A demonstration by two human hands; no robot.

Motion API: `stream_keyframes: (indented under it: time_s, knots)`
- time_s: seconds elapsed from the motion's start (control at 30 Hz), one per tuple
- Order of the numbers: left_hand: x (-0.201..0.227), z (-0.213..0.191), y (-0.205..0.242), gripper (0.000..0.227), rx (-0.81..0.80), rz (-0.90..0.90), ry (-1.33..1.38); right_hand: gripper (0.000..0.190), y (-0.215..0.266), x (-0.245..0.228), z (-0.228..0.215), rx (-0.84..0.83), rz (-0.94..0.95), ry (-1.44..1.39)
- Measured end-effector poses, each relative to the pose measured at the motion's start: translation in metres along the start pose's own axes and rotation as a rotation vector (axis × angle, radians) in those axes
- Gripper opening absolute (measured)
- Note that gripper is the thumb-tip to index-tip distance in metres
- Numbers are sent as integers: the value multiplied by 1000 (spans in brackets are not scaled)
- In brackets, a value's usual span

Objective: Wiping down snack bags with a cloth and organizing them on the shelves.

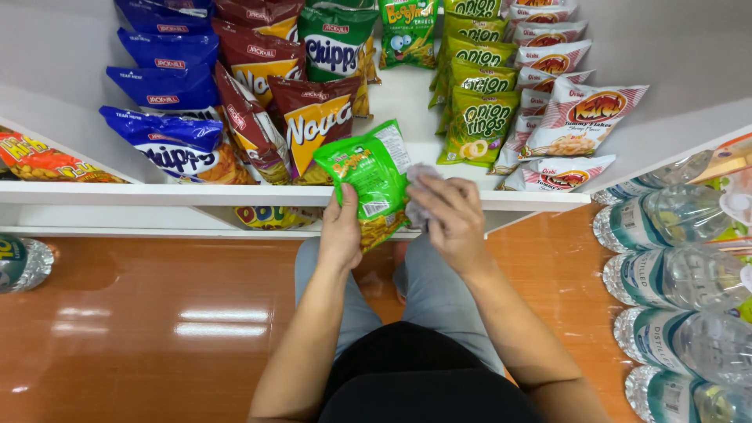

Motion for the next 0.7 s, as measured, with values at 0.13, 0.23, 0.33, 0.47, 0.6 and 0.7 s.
stream_keyframes:
  time_s: [0.13,0.23,0.33,0.47,0.6,0.7]
  knots:
    - [48,29,26,73,-52,77,-96,57,16,12,23,-277,109,-27]
    - [57,50,38,83,-236,0,-173,106,29,14,38,-328,170,-169]
    - [30,47,15,77,-363,116,-228,69,58,51,47,-130,300,-237]
    - [-8,27,-17,85,-226,64,-332,29,120,119,79,134,996,-755]
    - [-38,33,-43,79,-202,49,-436,32,141,142,100,148,1155,-886]
    - [-33,47,-79,72,-78,233,-629,49,97,120,67,15,1032,-666]
Point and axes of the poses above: each hand's wrist, its own y-axis away from the middle knuckle, its own z-axis out of the palm, x = y × z, the point moved 6 cm from there along -y, towards the middle knuckle, and after that the axes turned 3 degrees about -z, right-handed, at the moved point
